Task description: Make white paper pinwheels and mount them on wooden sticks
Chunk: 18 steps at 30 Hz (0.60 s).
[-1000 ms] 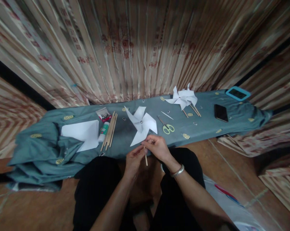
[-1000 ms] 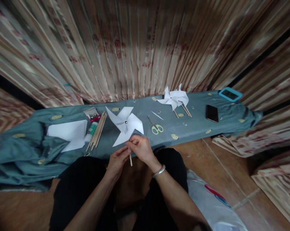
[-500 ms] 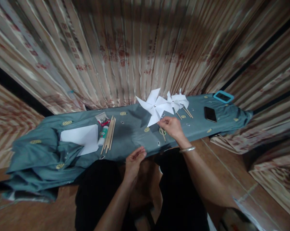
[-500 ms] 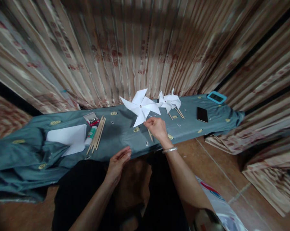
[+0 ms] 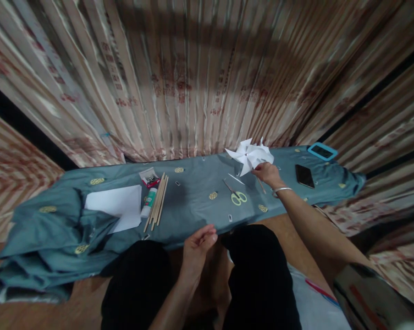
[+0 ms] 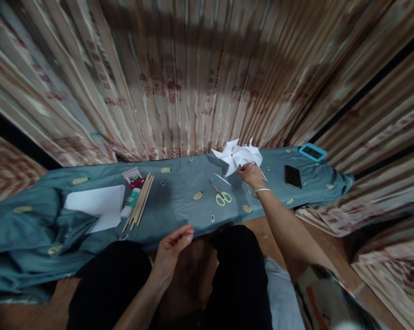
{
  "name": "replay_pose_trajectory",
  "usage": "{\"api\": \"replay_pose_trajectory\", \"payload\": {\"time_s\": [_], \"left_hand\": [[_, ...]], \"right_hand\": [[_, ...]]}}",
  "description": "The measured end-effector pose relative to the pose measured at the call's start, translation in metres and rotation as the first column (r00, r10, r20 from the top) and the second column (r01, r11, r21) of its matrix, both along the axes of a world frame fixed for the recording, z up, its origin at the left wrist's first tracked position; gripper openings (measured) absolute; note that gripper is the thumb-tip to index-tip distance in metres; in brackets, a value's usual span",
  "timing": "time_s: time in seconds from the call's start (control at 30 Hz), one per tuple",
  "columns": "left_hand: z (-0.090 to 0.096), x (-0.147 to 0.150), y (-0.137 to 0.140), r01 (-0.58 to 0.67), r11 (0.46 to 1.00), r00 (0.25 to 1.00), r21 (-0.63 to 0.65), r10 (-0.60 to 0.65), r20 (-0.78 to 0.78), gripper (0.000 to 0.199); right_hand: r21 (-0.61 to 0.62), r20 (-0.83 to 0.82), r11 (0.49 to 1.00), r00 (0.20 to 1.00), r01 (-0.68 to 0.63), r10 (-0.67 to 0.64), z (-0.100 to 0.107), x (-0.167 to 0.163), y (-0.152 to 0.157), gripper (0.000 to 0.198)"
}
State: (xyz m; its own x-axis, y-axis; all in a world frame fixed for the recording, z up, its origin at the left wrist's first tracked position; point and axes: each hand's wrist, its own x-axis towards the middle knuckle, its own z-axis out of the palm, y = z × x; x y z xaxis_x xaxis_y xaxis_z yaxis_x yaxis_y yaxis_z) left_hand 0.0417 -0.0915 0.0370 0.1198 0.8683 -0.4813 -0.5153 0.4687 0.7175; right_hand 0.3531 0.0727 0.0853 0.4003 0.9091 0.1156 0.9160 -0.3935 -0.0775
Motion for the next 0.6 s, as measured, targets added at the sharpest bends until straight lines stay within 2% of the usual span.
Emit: {"api": "replay_pose_trajectory", "payload": {"time_s": [0.27,0.6], "left_hand": [[-0.006,-0.002,-0.003,0.051,0.999,0.998,0.016,-0.051,-0.034,0.039],[-0.015,-0.007,-0.007,0.119,0.985,0.984,0.123,-0.101,-0.144,0.034]], "right_hand": [[-0.015,0.054,0.999,0.998,0.031,-0.030,-0.017,0.023,0.030,0.026],[-0.037,0.089,0.999,0.996,0.018,-0.015,-0.034,0.036,0.053,0.031]]}}
